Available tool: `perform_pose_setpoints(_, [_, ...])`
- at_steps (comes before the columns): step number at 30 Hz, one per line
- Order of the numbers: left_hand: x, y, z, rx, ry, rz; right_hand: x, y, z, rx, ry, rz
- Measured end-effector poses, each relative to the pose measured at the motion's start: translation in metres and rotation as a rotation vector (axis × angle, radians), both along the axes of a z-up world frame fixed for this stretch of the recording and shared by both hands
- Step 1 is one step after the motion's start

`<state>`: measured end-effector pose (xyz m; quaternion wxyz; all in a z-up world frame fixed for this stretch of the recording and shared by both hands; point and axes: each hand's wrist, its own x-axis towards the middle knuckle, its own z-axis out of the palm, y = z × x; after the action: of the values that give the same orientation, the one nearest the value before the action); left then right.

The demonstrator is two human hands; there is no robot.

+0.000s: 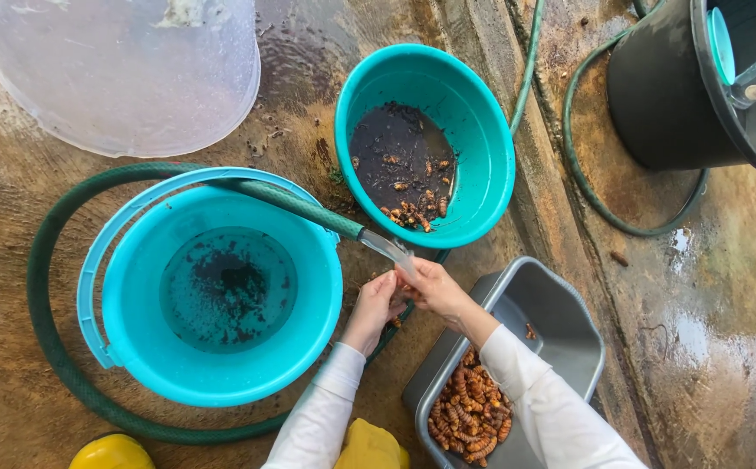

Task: Cleaning turmeric roots using a water hose and multiple buckets.

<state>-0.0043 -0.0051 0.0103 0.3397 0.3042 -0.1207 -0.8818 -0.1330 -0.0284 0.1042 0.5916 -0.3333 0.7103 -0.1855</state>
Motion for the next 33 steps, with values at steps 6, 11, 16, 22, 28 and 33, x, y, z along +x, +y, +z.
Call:
perform_pose_setpoints(6, [0.003,0.004,0.008,0.074,0.071,0.094,-0.003,0.003,-0.016,-0.068,-0.07,0.022])
perform_pose_setpoints(11, [-0.005,0.012,-0.01,0.165,0.162,0.154,0.001,0.009,-0.03,-0.05,0.078,-0.014])
perform_pose_setpoints(16, [0.004,0.009,0.006,0.213,0.119,0.141,0.019,0.002,0.003,0.031,-0.1,0.051])
perform_pose_setpoints(22, [-0.013,0.013,-0.022,0.112,0.095,0.121,-0.009,0.02,0.023,-0.125,0.253,0.507])
perform_pose_setpoints(28, [-0.024,0.006,-0.005,-0.023,-0.064,-0.036,-0.097,0.059,0.083,0.329,0.677,1.066])
perform_pose_setpoints(33, [-0.033,0.01,-0.009,-0.264,-0.314,-0.012,-0.105,-0.029,0.097,-0.136,0.755,0.796])
